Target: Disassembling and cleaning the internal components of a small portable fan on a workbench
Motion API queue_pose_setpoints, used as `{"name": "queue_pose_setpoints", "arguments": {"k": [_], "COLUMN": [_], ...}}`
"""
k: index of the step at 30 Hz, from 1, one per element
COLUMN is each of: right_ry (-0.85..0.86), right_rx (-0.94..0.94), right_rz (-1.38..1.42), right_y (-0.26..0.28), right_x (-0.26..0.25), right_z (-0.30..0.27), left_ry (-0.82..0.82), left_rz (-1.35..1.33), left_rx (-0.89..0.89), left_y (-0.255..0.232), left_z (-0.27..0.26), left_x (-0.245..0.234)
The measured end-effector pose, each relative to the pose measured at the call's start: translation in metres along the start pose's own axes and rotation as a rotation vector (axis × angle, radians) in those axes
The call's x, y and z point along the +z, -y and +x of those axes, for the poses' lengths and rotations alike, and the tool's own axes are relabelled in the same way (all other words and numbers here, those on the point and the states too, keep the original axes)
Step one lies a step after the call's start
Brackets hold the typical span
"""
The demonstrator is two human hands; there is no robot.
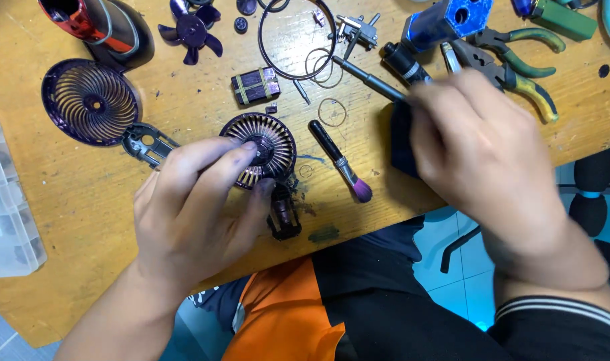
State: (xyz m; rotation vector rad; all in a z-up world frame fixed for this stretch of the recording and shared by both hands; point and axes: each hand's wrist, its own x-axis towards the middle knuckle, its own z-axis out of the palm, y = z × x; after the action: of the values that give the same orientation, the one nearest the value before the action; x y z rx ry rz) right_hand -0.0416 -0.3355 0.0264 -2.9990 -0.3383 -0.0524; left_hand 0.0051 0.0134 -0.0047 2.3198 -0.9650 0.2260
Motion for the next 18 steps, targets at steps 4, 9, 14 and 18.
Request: {"name": "queue_pose_setpoints", "arguments": {"k": [4, 9, 14, 18], "right_ry": [-0.018, 0.089, -0.062, -0.125], "right_rx": [-0.169, -0.091, -0.140, -0.041], "right_rz": [0.101, 0.126, 0.266, 0.481], "right_y": [0.001, 0.000, -0.007, -0.006], "right_x": [0.028, 0.032, 0.025, 0.014], "right_z": [0.048, 0.054, 0.042, 0.036], "left_ry": [-0.049, -0.020, -0.039, -0.033], "left_rz": [-0.074, -0.147, -0.125, -0.151], "left_rx": [0.055, 0.077, 0.029, 0.016], "left_y": [0.003, 0.002, 0.000, -0.001], "left_z": [0.002, 0.007, 0.004, 0.004], "left_x": [0.007, 0.003, -0.001, -0.002]}}
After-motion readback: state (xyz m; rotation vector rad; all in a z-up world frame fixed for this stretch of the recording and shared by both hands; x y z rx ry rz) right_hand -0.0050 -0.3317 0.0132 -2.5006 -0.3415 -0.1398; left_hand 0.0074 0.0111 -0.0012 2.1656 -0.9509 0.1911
